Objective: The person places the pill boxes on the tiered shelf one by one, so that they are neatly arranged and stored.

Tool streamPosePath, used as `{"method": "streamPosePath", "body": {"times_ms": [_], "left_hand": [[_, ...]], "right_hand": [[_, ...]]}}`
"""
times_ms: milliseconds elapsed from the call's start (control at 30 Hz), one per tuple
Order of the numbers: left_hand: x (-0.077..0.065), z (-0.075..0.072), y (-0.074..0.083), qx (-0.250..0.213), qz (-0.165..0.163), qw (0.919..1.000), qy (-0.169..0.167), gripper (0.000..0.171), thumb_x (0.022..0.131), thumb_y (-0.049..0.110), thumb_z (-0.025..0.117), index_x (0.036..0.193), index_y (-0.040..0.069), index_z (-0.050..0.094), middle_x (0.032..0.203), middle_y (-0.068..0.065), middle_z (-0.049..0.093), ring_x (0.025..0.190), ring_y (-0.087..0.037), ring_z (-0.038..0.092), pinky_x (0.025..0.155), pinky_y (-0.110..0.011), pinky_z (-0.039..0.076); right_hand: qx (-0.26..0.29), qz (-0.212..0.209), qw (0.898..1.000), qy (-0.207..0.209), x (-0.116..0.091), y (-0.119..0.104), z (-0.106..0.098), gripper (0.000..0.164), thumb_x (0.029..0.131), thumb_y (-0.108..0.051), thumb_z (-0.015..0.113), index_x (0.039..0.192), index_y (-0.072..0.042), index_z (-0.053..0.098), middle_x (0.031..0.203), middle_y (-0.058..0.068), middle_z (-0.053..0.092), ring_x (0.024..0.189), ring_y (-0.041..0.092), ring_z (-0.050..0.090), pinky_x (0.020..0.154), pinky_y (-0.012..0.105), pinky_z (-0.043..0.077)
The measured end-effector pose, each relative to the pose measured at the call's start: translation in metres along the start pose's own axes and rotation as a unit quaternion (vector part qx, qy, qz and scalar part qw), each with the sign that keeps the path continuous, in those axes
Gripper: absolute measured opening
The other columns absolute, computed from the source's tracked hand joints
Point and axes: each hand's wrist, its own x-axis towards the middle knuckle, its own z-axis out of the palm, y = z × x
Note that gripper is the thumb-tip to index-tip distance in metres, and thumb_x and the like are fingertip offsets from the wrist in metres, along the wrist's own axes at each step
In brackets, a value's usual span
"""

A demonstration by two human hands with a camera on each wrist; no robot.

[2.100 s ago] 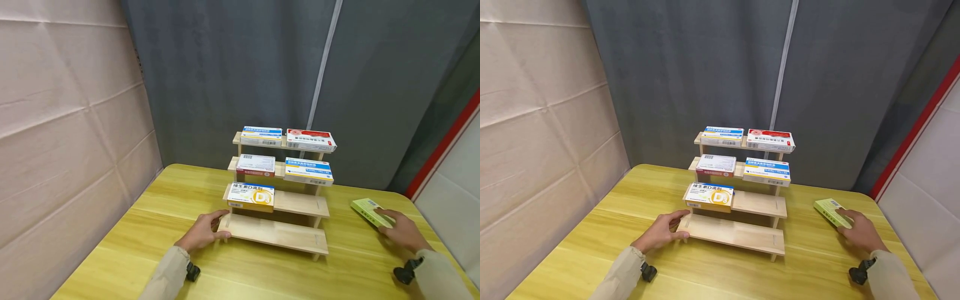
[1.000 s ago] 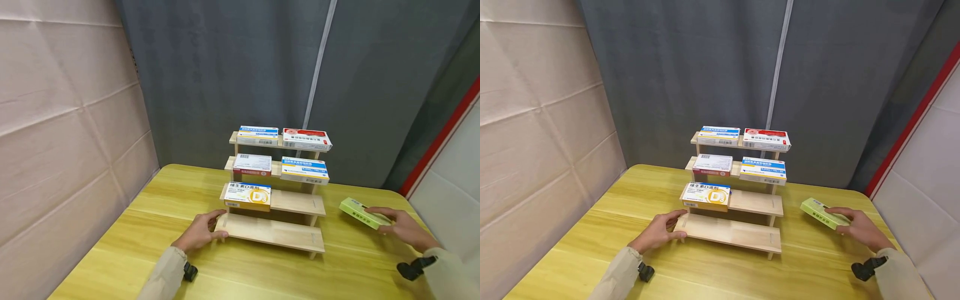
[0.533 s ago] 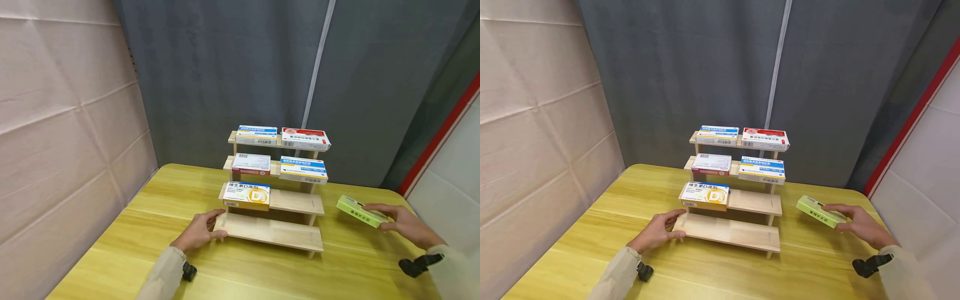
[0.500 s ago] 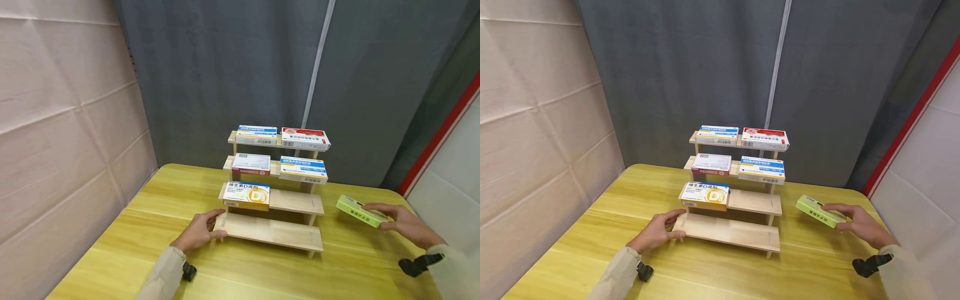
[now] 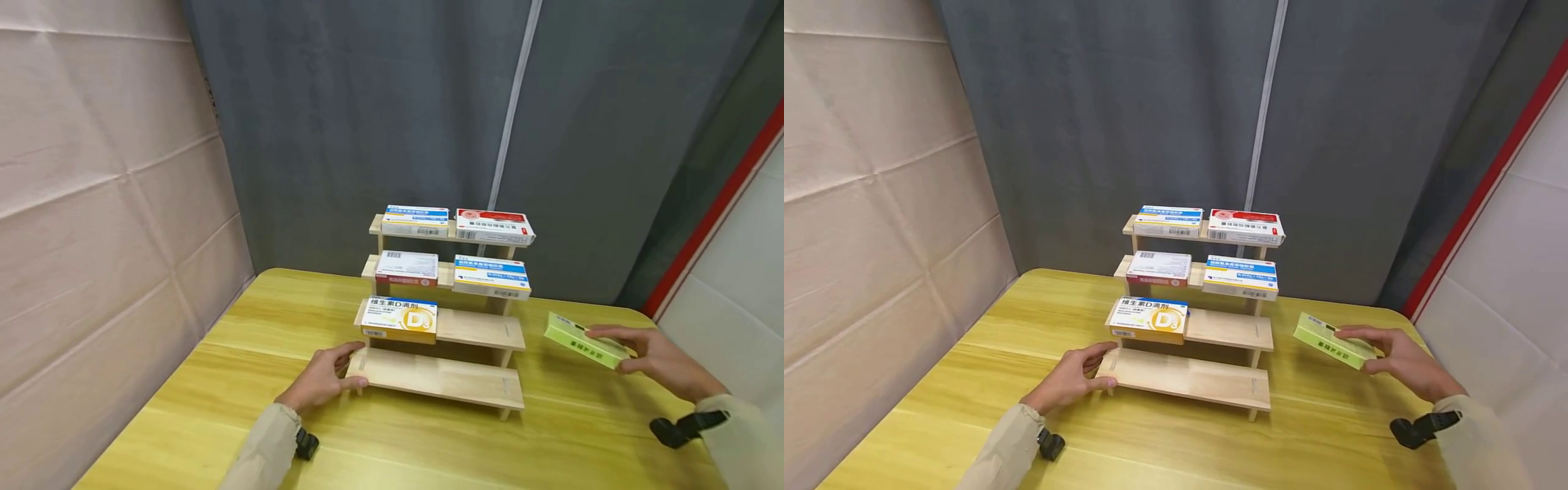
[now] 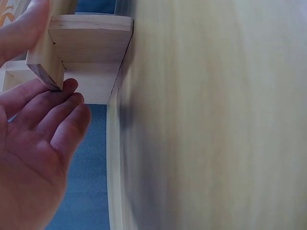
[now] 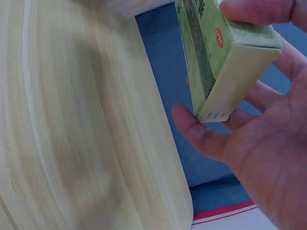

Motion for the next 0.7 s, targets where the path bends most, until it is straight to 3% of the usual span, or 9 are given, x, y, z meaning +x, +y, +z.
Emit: {"method": "streamPosePath", "body": {"times_ms": [367,700], "left_hand": [[0.0,0.0,0.002,0.004,0.0,1.0,0.002,0.08,0.082,0.042,0.079,0.149,0.01,0.048,0.153,-0.018,0.048,0.139,-0.038,0.05,0.116,-0.049,0.045],[0.0,0.001,0.002,0.004,-0.002,1.0,0.004,0.079,0.083,0.04,0.081,0.148,0.009,0.049,0.151,-0.019,0.051,0.138,-0.04,0.051,0.116,-0.05,0.046]], "right_hand": [[-0.007,-0.058,0.998,-0.013,0.005,-0.021,0.004,0.059,0.08,0.001,0.072,0.138,-0.003,0.06,0.138,-0.035,0.05,0.122,-0.026,0.039,0.081,0.011,0.047],[-0.024,-0.095,0.995,-0.018,0.008,-0.04,0.011,0.062,0.073,0.006,0.072,0.133,-0.007,0.065,0.141,-0.025,0.055,0.127,-0.02,0.042,0.082,0.013,0.049]]}}
